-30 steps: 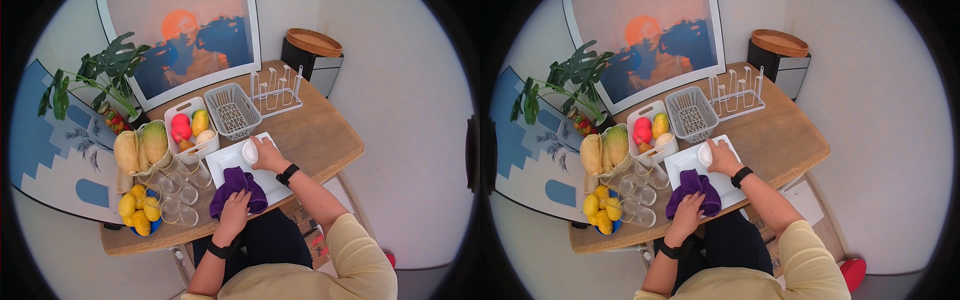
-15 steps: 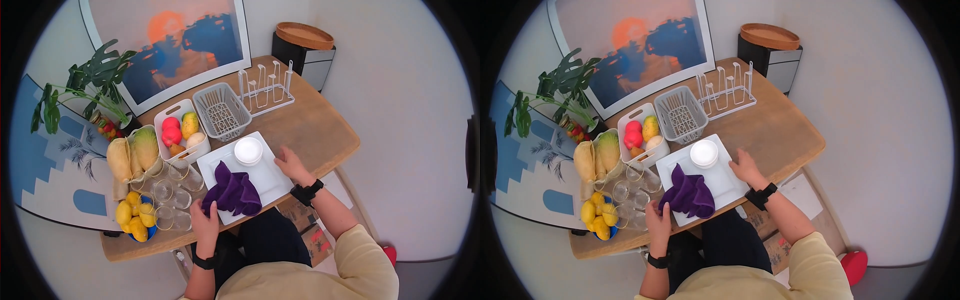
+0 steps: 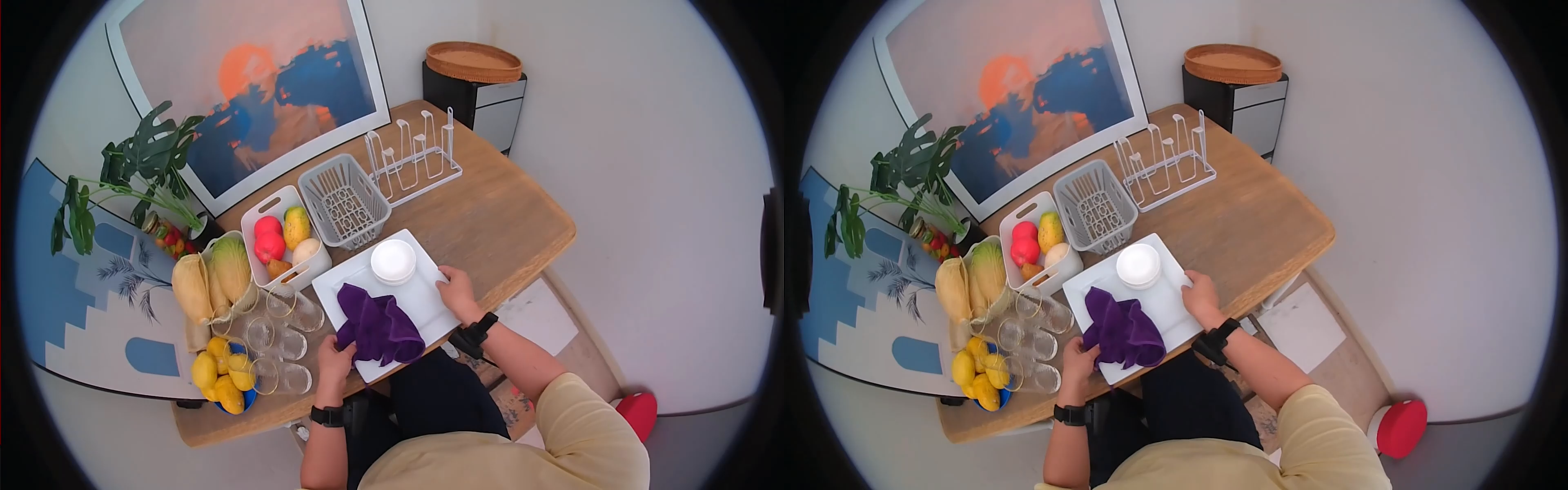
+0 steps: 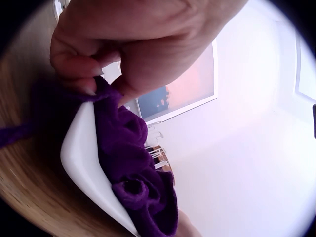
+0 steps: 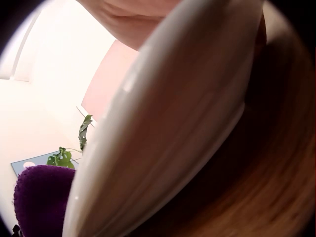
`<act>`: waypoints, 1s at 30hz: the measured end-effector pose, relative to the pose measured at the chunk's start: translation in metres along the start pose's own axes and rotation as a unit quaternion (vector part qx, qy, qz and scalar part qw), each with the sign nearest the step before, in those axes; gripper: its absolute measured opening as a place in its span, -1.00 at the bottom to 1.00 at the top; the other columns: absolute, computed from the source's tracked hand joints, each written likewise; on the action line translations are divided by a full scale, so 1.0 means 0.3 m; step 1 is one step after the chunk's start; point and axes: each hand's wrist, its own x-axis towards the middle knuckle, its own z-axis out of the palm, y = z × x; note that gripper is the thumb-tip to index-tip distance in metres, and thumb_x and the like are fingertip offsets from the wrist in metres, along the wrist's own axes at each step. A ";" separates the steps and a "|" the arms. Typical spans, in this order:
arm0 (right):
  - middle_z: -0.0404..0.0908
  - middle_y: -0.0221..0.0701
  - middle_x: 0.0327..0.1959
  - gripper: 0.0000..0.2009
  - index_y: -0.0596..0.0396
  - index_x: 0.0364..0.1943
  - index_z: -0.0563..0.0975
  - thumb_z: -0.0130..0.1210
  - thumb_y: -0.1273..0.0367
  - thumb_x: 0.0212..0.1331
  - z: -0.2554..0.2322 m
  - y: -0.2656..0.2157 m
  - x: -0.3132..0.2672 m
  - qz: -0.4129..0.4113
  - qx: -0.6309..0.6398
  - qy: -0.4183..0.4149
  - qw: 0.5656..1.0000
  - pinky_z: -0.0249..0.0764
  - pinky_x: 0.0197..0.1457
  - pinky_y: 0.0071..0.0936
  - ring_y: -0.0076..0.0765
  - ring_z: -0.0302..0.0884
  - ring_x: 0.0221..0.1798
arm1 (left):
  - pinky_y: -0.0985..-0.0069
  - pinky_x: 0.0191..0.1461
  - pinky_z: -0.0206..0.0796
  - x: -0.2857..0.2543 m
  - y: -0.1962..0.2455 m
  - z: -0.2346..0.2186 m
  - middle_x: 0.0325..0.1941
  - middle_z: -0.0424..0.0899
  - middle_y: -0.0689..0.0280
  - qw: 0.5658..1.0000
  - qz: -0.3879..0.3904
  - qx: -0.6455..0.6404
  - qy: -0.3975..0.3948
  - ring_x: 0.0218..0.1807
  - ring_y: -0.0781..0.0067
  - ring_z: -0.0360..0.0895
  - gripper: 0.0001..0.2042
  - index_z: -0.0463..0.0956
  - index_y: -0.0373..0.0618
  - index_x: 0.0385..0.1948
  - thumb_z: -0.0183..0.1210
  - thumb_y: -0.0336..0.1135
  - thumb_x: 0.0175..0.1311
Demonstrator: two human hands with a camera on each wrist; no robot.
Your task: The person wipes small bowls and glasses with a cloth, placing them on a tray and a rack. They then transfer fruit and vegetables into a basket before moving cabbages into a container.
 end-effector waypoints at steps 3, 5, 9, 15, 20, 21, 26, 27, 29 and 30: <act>0.59 -0.14 -0.28 -0.69 0.28 -0.16 0.51 0.12 0.52 -0.09 -0.056 0.048 0.041 0.005 0.025 0.010 1.000 0.41 -0.14 -0.45 -0.24 0.54 -0.21 | 0.63 -0.57 0.29 -0.006 0.039 0.069 -0.44 0.57 0.23 0.996 -0.008 -0.077 -0.035 -0.50 0.56 0.50 -0.82 0.36 -0.30 -0.30 0.13 -0.53 0.09; 0.59 -0.18 -0.32 -0.69 0.28 -0.17 0.52 0.12 0.53 -0.09 -0.127 0.081 0.082 0.010 0.033 0.019 0.999 0.40 -0.17 -0.48 -0.30 0.54 -0.25 | 0.64 -0.59 0.28 0.007 0.059 0.142 -0.44 0.57 0.24 0.995 -0.006 -0.084 -0.051 -0.50 0.56 0.50 -0.83 0.36 -0.29 -0.30 0.14 -0.52 0.09; 0.59 -0.09 -0.27 -0.68 0.22 -0.19 0.54 0.14 0.49 -0.14 -0.282 0.155 0.178 0.034 0.065 0.067 0.995 0.43 -0.10 -0.38 -0.13 0.56 -0.20 | 0.69 -0.64 0.19 0.056 0.124 0.329 -0.49 0.54 0.35 0.993 0.002 -0.080 -0.087 -0.57 0.64 0.43 -0.85 0.36 -0.20 -0.31 0.11 -0.48 0.11; 0.60 -0.15 -0.29 -0.69 0.17 -0.20 0.56 0.16 0.48 -0.15 -0.459 0.243 0.330 0.026 0.007 0.100 0.995 0.43 -0.11 -0.39 -0.16 0.56 -0.20 | 0.66 -0.66 0.19 0.114 0.224 0.542 -0.53 0.50 0.34 0.989 -0.009 -0.073 -0.126 -0.64 0.62 0.36 -0.87 0.37 -0.22 -0.34 0.11 -0.46 0.12; 0.61 -0.17 -0.32 -0.70 0.19 -0.21 0.56 0.16 0.49 -0.15 -0.487 0.317 0.389 0.031 0.019 0.097 0.995 0.43 -0.13 -0.41 -0.21 0.56 -0.23 | 0.60 -0.64 0.26 0.163 0.241 0.612 -0.50 0.52 0.25 0.990 0.000 -0.053 -0.131 -0.58 0.52 0.46 -0.83 0.35 -0.28 -0.37 0.16 -0.47 0.08; 0.61 -0.18 -0.34 -0.70 0.20 -0.22 0.56 0.16 0.50 -0.15 -0.485 0.325 0.397 0.031 0.029 0.098 0.994 0.43 -0.15 -0.43 -0.24 0.56 -0.25 | 0.59 -0.64 0.26 0.169 0.242 0.621 -0.50 0.52 0.25 0.991 0.007 -0.039 -0.125 -0.58 0.52 0.46 -0.84 0.35 -0.28 -0.38 0.16 -0.48 0.07; 0.60 -0.21 -0.36 -0.71 0.22 -0.23 0.56 0.16 0.52 -0.16 -0.484 0.343 0.428 0.033 0.068 0.081 0.994 0.42 -0.20 -0.46 -0.31 0.55 -0.29 | 0.65 -0.71 0.16 0.161 0.244 0.642 -0.57 0.48 0.31 0.993 -0.004 -0.050 -0.112 -0.70 0.60 0.33 -0.84 0.36 -0.25 -0.37 0.15 -0.44 0.08; 0.60 -0.22 -0.37 -0.71 0.22 -0.23 0.56 0.15 0.52 -0.16 -0.486 0.340 0.434 0.027 0.073 0.070 0.995 0.42 -0.21 -0.46 -0.32 0.55 -0.30 | 0.64 -0.72 0.15 0.159 0.246 0.642 -0.58 0.47 0.30 0.992 -0.010 -0.051 -0.113 -0.72 0.59 0.32 -0.84 0.36 -0.26 -0.38 0.15 -0.45 0.07; 0.60 -0.23 -0.37 -0.71 0.22 -0.23 0.56 0.16 0.52 -0.16 -0.487 0.332 0.440 0.019 0.066 0.067 0.995 0.42 -0.22 -0.46 -0.32 0.55 -0.31 | 0.64 -0.73 0.15 0.160 0.245 0.644 -0.58 0.47 0.30 0.993 -0.013 -0.050 -0.111 -0.73 0.58 0.32 -0.84 0.36 -0.26 -0.38 0.15 -0.45 0.07; 0.60 -0.24 -0.38 -0.70 0.21 -0.22 0.56 0.16 0.52 -0.16 -0.485 0.333 0.443 0.010 0.061 0.064 0.996 0.42 -0.22 -0.45 -0.32 0.54 -0.32 | 0.64 -0.73 0.15 0.160 0.244 0.646 -0.59 0.47 0.29 0.993 -0.015 -0.050 -0.107 -0.75 0.58 0.32 -0.84 0.36 -0.27 -0.39 0.15 -0.45 0.07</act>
